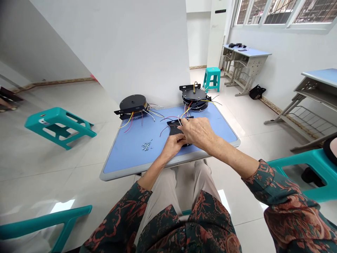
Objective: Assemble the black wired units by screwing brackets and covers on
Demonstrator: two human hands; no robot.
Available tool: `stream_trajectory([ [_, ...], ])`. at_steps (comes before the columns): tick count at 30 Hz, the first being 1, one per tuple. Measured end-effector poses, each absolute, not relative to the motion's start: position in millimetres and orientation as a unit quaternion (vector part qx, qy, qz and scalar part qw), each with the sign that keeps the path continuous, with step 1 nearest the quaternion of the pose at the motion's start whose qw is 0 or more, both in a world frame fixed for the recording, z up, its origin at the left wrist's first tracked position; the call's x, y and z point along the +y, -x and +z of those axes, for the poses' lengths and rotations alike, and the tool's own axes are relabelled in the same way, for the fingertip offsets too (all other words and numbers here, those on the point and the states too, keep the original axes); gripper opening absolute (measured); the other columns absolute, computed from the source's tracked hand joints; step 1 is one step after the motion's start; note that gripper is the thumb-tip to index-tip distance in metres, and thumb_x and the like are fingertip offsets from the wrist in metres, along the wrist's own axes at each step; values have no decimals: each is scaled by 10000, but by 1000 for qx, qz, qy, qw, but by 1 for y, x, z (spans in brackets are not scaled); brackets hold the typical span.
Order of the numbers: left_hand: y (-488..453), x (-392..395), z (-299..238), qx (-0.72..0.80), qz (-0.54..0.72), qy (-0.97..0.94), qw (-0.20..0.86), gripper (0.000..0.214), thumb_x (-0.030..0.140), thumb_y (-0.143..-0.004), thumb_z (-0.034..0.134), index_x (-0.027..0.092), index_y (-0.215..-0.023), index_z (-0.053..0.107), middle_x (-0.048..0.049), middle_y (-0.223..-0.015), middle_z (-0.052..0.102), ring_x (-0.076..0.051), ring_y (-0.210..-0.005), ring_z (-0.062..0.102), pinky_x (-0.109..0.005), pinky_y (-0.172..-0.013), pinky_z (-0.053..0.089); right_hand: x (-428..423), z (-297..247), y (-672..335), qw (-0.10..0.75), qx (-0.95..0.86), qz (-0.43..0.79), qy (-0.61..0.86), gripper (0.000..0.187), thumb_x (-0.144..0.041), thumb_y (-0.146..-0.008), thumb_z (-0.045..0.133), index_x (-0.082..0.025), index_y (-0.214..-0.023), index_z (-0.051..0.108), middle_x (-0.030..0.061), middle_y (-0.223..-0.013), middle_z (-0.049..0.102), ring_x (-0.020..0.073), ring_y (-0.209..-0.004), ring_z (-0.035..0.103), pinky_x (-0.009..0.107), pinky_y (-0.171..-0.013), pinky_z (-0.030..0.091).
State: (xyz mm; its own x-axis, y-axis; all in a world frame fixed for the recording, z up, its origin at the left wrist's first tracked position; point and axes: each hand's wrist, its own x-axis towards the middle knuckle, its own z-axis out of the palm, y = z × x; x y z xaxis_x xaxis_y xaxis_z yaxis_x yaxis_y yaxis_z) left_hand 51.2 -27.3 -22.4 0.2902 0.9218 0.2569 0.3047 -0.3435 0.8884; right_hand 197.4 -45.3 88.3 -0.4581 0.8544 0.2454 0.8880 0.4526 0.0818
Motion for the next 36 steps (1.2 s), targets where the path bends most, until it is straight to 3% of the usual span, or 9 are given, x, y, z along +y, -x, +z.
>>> stream_trajectory([
  [4, -51, -27, -25, 435, 424, -695, 385, 155, 215, -782, 687, 177, -632, 678, 17, -698, 715, -145, -694, 627, -245, -675, 453, -38, 85, -208, 106, -888, -65, 443, 200, -199, -993, 465, -149, -1097, 629, 95, -923, 731, 185, -727, 618, 301, -584, 233],
  [8, -50, -25, -27, 421, 450, -647, 449, 126, 292, -723, 758, 173, -707, 719, -4, -723, 729, -156, -694, 642, -266, -686, 492, -44, 92, -200, 54, -879, -71, 469, 183, -147, -966, 497, -87, -1032, 657, 141, -871, 738, 217, -728, 636, 317, -587, 228],
  [14, -53, -23, -26, 416, 479, -595, 494, 140, 273, -654, 798, 161, -670, 715, -14, -691, 724, -155, -655, 645, -281, -688, 520, -51, 97, -188, 37, -841, -94, 531, 353, -241, -1027, 396, -59, -1005, 698, 191, -798, 715, 260, -718, 641, 334, -584, 246],
  [20, -55, -23, -29, 438, 467, -611, 465, 54, 200, -696, 762, 166, -680, 724, -11, -714, 744, -164, -688, 673, -267, -688, 516, -39, 98, -206, 65, -879, -56, 470, 224, -224, -992, 497, -137, -1066, 690, 117, -950, 740, 208, -807, 644, 299, -620, 286],
  [25, -54, -26, -27, 458, 446, -657, 400, 54, 144, -748, 715, 175, -725, 753, -1, -757, 766, -151, -711, 674, -241, -689, 490, -38, 96, -204, 58, -866, -58, 493, 221, -174, -970, 496, -83, -1025, 689, 140, -871, 734, 227, -780, 648, 314, -630, 298],
  [32, -54, -28, -22, 464, 424, -685, 368, 82, 172, -791, 692, 179, -771, 772, -8, -760, 766, -161, -729, 672, -246, -708, 492, -52, 95, -188, 49, -801, -91, 590, 352, -285, -1002, 433, -49, -981, 693, 206, -762, 710, 288, -722, 650, 337, -585, 252],
  [36, -55, -26, -25, 433, 447, -653, 432, 125, 285, -754, 745, 162, -779, 751, -32, -760, 754, -164, -712, 667, -259, -698, 510, -53, 91, -190, 73, -791, -102, 599, 359, -324, -1001, 442, -64, -947, 683, 205, -740, 704, 286, -696, 642, 334, -576, 235],
])
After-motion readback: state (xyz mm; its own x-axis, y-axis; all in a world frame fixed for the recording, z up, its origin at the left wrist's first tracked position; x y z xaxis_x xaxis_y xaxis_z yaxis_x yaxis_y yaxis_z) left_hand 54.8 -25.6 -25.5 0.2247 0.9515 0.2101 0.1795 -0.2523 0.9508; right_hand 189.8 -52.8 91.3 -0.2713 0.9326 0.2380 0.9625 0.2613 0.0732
